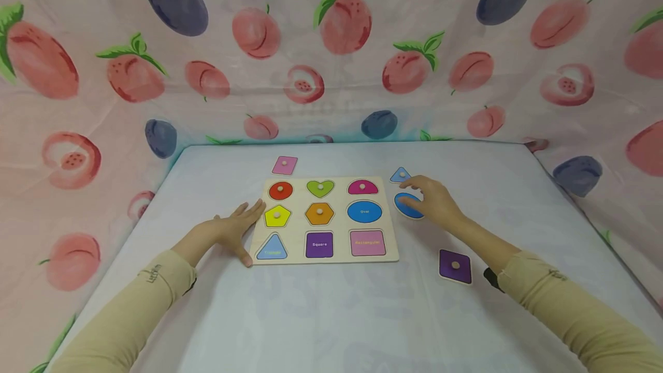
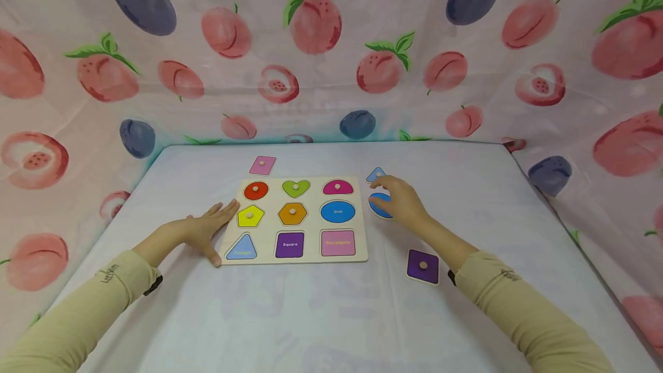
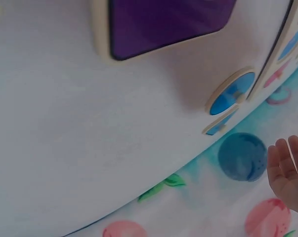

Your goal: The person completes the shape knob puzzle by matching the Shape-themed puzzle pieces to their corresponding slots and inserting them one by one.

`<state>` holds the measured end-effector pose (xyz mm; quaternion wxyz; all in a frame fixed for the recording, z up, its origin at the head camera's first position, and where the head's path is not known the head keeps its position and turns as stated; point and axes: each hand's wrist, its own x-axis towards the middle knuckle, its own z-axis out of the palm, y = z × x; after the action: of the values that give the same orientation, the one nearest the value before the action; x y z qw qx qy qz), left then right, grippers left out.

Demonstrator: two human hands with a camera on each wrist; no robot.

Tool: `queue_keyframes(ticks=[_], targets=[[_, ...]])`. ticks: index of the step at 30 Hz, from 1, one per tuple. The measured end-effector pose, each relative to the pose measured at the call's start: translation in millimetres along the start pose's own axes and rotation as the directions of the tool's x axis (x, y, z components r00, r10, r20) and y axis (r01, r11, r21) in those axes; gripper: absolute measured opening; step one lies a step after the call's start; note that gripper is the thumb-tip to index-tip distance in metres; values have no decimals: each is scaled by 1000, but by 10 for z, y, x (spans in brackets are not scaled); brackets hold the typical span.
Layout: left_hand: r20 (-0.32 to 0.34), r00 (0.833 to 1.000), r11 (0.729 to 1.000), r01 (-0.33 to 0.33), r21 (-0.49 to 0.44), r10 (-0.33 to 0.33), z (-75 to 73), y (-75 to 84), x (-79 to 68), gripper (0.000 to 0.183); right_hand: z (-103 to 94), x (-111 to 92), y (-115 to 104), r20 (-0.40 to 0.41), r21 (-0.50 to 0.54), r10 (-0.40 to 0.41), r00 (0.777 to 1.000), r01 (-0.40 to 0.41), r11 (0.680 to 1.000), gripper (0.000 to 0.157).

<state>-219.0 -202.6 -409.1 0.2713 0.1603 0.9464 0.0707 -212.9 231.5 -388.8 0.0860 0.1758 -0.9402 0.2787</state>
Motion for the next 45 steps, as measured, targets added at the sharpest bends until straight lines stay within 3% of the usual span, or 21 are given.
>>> queue_keyframes(ticks=[12, 21, 29, 34, 45], targets=[[0, 1000, 1000, -4, 12, 4, 2, -43, 21, 137, 8, 50, 296, 19, -8, 38, 999, -38, 999, 37], [5, 1000, 1000, 6, 10, -6, 20, -52, 35, 137, 71, 111, 580, 132, 75, 42, 990, -52, 996, 37], [-2, 1000, 1000, -6, 3, 6, 20, -53, 34, 138, 150, 125, 750, 176, 122, -53, 983, 32, 992, 35], [-10, 1000, 1000, -14, 3, 14, 19, -54, 32, 138, 179, 157, 782, 162, 132, -81, 983, 60, 989, 31], [-6, 1000, 1000, -4, 7, 4, 19, -20, -5, 135, 259, 170, 755, 138, 119, -36, 990, 20, 993, 21]])
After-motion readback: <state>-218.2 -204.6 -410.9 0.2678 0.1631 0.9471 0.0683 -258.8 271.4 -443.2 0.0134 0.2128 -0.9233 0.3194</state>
